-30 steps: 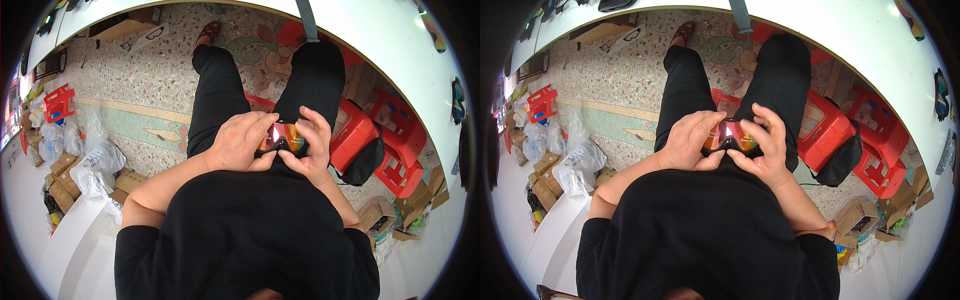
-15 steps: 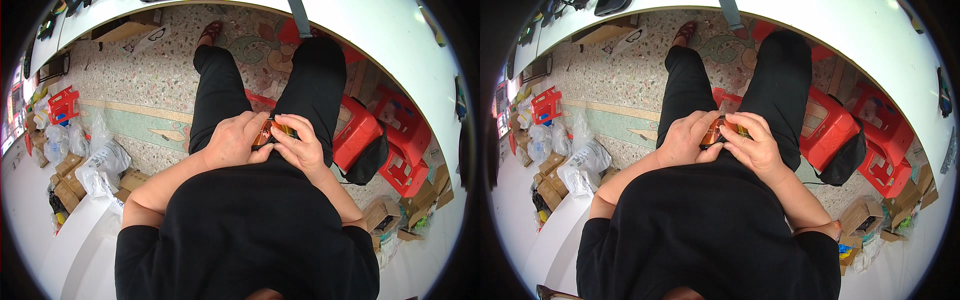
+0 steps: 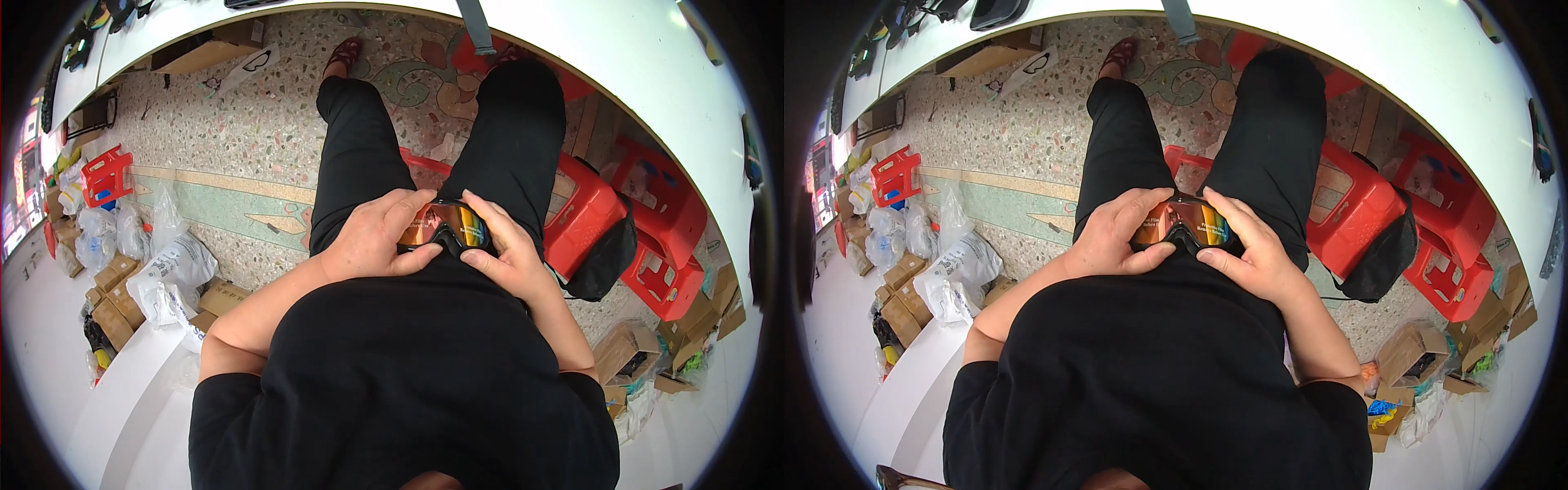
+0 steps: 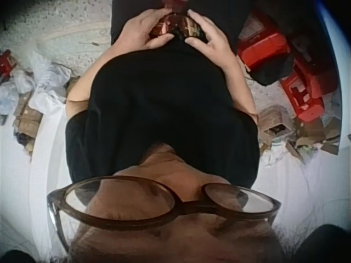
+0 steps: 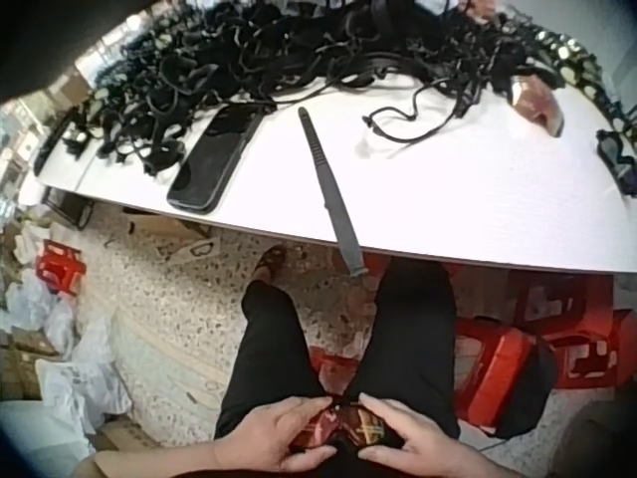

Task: Assembling lenses into goggles frames in a manufacturing workshop.

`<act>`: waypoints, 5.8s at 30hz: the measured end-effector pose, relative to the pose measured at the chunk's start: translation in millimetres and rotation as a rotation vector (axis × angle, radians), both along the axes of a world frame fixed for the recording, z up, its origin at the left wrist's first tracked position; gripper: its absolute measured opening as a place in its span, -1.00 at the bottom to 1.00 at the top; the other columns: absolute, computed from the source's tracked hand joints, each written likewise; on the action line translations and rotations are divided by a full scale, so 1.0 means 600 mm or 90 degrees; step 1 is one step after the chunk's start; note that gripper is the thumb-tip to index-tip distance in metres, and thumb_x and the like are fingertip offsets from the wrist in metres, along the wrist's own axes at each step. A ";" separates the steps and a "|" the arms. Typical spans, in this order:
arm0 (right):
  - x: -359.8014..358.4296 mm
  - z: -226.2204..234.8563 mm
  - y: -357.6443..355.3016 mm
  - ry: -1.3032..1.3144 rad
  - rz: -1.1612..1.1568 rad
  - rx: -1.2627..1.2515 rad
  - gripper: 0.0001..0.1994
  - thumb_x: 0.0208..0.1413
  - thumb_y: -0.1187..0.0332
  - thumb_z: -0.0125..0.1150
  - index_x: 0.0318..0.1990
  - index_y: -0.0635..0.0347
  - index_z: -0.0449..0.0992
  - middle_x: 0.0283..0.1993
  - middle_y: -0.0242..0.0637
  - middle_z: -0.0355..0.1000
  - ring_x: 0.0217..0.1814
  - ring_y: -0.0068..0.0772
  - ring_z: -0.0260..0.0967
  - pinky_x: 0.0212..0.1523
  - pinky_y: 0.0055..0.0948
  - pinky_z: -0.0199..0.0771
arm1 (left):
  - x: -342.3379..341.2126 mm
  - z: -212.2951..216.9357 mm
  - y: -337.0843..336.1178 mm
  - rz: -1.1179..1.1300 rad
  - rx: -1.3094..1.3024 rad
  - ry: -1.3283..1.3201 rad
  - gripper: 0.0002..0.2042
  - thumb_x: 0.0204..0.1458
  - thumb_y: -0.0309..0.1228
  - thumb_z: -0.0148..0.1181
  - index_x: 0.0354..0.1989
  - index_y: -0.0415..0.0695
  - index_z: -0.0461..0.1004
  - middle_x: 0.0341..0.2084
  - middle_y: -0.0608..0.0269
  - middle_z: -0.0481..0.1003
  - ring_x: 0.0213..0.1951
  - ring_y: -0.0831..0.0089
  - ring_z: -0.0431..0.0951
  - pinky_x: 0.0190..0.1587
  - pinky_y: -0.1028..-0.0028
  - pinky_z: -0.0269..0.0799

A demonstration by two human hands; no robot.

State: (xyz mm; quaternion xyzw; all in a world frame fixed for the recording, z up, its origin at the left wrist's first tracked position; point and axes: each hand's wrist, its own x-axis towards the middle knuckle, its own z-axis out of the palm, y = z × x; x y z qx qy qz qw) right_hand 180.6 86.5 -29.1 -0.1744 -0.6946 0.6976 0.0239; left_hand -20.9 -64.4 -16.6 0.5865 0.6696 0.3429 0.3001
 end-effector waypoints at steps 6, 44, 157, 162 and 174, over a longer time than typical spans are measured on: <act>0.003 -0.003 -0.006 -0.065 0.013 -0.115 -0.27 0.00 0.53 0.38 0.34 0.41 0.19 0.22 -0.18 0.27 0.31 -0.38 0.21 0.34 -0.41 0.14 | -0.027 0.009 -0.018 -0.095 -0.099 -0.149 -0.23 -0.02 -0.23 0.42 0.30 -0.33 0.19 0.00 -0.12 0.42 0.04 0.04 0.49 0.10 0.28 0.41; -0.014 -0.059 -0.033 0.028 -0.280 0.157 -0.30 -0.13 0.28 0.50 0.18 0.35 0.34 0.15 -0.04 0.40 0.18 -0.06 0.39 0.20 -0.24 0.37 | 0.023 -0.053 0.055 0.066 0.060 0.010 -0.47 -0.22 -0.35 0.39 0.00 -0.22 0.41 -0.26 0.06 0.51 -0.24 0.14 0.58 -0.16 0.30 0.52; -0.115 0.199 0.977 -0.320 -0.760 0.804 -0.75 0.03 0.32 0.27 -0.12 0.14 0.61 -0.09 -0.05 0.54 -0.02 0.03 0.48 -0.01 -0.12 0.46 | -0.072 -0.288 -0.002 0.467 -0.328 -0.130 -0.80 -0.05 -0.40 0.35 -0.46 -0.29 0.50 -0.64 0.10 0.53 -0.49 0.37 0.60 -0.38 0.34 0.50; -0.126 0.160 1.028 -0.209 -0.559 0.848 -0.63 0.03 0.27 0.33 0.02 0.13 0.55 0.00 -0.04 0.49 0.09 0.07 0.42 0.11 -0.15 0.42 | -0.088 -0.335 -0.018 0.457 -0.337 -0.094 -0.78 -0.09 -0.35 0.39 -0.47 -0.25 0.52 -0.63 0.09 0.55 -0.50 0.37 0.60 -0.34 0.34 0.52; -0.153 0.183 1.001 -0.357 -0.486 0.790 -0.58 0.07 0.05 -0.02 -0.15 0.14 0.60 0.03 -0.01 0.49 0.12 0.05 0.39 0.10 -0.11 0.39 | -0.086 -0.331 -0.008 0.469 -0.338 -0.139 -0.77 -0.10 -0.34 0.40 -0.48 -0.24 0.50 -0.63 0.09 0.55 -0.51 0.39 0.59 -0.36 0.36 0.50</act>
